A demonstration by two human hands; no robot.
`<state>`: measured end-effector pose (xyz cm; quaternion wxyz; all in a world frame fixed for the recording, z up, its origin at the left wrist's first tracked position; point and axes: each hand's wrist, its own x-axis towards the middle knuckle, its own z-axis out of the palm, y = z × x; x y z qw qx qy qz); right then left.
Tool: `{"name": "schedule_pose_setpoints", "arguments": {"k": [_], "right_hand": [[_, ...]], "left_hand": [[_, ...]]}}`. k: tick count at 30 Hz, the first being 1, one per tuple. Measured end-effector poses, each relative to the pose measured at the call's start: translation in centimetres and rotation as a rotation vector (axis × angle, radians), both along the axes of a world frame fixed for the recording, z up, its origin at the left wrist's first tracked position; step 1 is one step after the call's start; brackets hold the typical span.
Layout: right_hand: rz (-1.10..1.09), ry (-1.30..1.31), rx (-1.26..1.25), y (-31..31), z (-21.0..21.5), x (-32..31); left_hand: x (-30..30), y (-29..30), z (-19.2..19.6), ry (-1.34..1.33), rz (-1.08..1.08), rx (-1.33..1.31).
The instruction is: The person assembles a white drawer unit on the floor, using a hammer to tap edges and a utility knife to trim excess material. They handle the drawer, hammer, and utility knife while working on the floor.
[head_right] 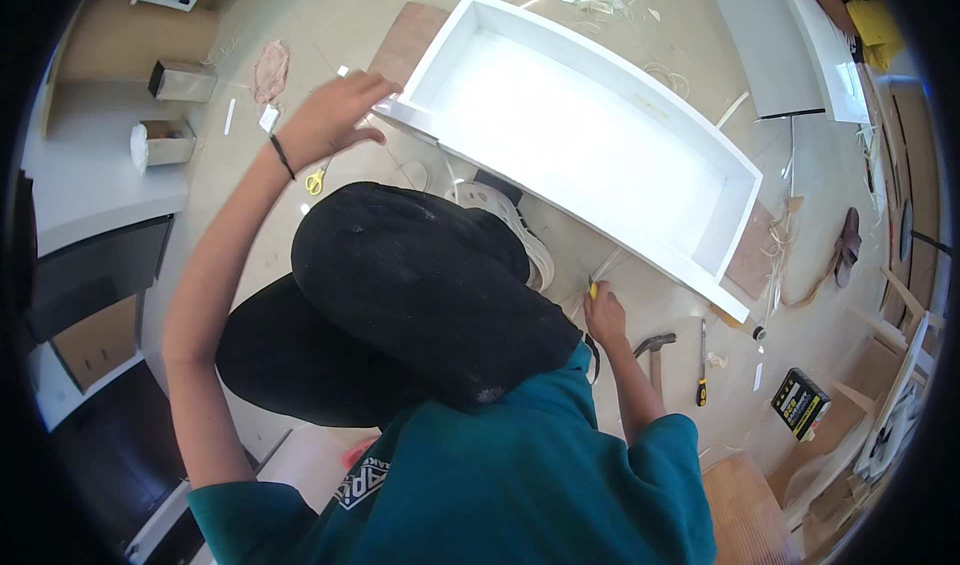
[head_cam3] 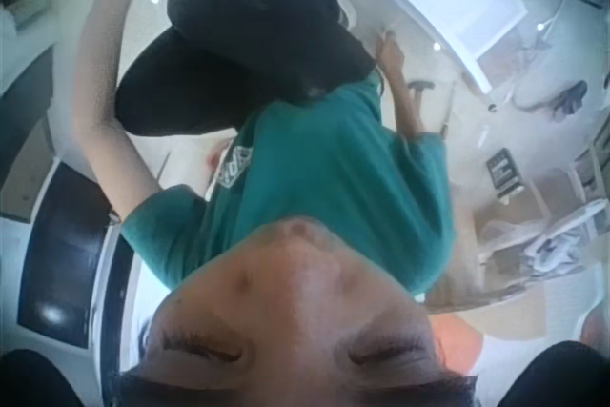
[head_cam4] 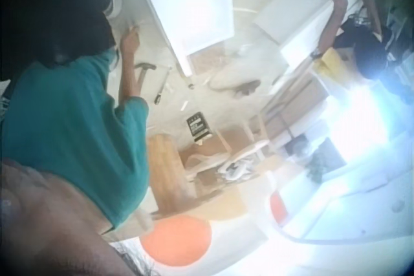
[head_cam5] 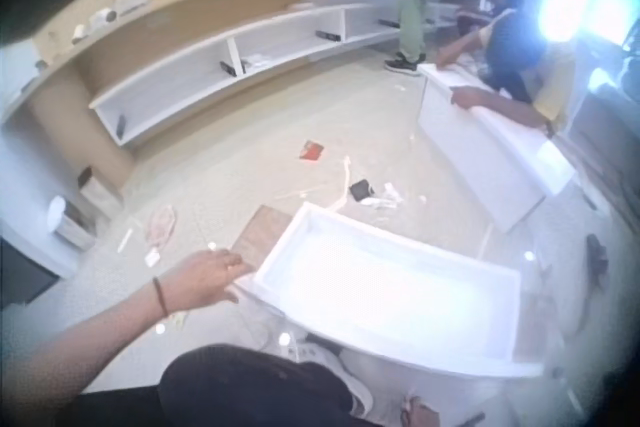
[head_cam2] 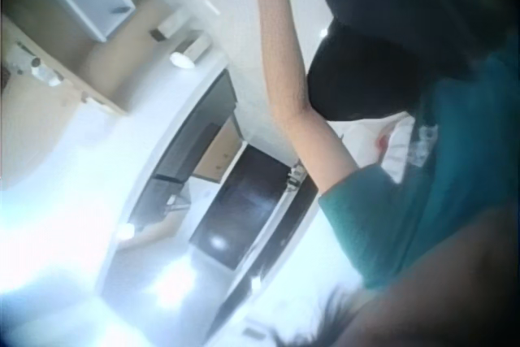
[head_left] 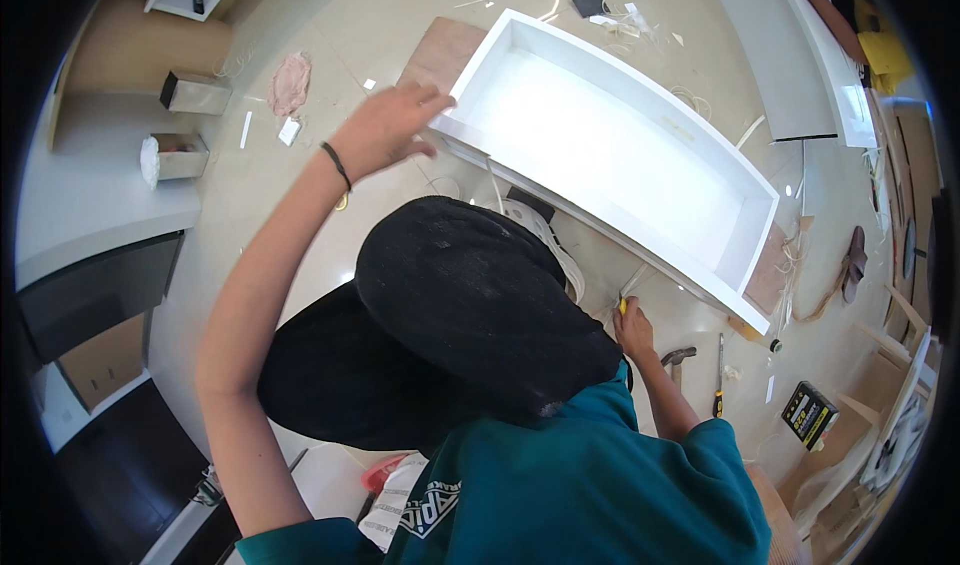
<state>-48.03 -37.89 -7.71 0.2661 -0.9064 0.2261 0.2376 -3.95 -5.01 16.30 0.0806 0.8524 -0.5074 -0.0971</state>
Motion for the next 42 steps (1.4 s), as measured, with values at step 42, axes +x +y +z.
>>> {"name": "schedule_pose_setpoints", "arguments": {"k": [42], "right_hand": [[-0.359,0.359,0.853,-4.0,7.8,1.9]], "left_hand": [[-23.2,6.8,-37.6,0.097,1.554,0.666]]}}
